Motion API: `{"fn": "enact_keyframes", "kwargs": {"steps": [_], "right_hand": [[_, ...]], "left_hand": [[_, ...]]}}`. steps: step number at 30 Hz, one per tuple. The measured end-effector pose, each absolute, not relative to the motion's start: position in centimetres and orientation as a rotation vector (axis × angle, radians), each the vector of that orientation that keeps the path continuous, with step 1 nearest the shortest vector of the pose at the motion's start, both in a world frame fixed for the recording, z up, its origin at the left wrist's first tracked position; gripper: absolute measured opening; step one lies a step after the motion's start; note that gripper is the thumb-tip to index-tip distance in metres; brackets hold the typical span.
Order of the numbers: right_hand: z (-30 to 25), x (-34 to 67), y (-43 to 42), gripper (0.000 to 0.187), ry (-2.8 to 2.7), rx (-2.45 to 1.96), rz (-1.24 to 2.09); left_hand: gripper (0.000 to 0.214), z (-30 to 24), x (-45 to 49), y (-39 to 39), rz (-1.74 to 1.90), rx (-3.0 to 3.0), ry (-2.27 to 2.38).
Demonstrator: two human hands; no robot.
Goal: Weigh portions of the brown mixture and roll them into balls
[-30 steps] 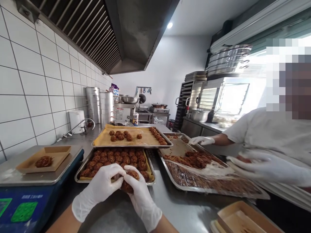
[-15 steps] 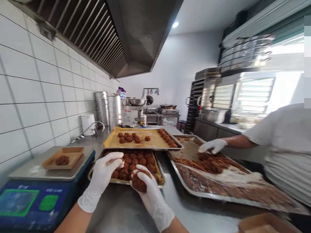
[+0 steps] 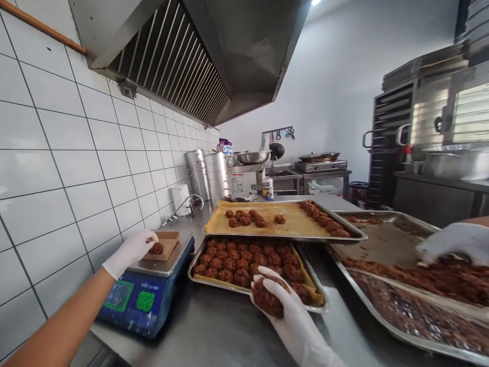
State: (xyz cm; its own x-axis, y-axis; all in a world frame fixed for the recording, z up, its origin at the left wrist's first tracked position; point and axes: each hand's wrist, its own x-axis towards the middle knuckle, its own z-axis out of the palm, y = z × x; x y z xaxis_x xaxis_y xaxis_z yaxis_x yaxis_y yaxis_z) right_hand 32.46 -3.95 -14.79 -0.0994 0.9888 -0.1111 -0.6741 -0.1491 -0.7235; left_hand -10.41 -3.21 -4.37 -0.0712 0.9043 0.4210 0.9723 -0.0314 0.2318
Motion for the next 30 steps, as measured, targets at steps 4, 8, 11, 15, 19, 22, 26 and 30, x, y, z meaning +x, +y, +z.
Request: {"fn": "enact_keyframes", "kwargs": {"steps": [4, 8, 11, 15, 19, 22, 26, 30], "right_hand": [[-14.7, 32.7, -3.7, 0.049, -0.613, -0.71, 1.588], [-14.5, 32.8, -3.7, 0.052, -0.595, -0.698, 1.615], [-14.6, 32.6, -4.1, 0.054, -0.588, -0.679, 1.678], [-14.6, 32.2, -4.6, 0.057, -0.63, -0.662, 1.779], [-14.3, 32.0, -4.6, 0.059, -0.642, -0.686, 1.777], [-13.9, 32.0, -4.6, 0.06, -0.625, -0.704, 1.742], [-14.0, 31.9, -4.5, 0.064, -0.649, -0.765, 1.723], [-14.7, 32.0, -4.2, 0.065, -0.703, -0.758, 1.687]], "left_hand": [[0.025, -4.1, -10.1, -3.5, -0.713, -2.063, -2.043], [0.038, -3.5, -6.7, -6.9, -0.863, -1.973, -1.972], [0.037, -4.8, -0.5, -10.0, -1.033, -2.165, -1.81], [0.028, -8.4, 9.1, -11.5, -1.217, -2.635, -1.469], [0.035, -11.2, 14.4, -9.5, -1.401, -2.659, -1.336], [0.031, -12.4, 15.6, -7.9, -1.501, -2.593, -1.269], [0.02, -12.7, 15.6, -7.5, -1.535, -2.561, -1.158], [0.022, -12.2, 15.4, -8.2, -1.422, -2.591, -1.191]]}}
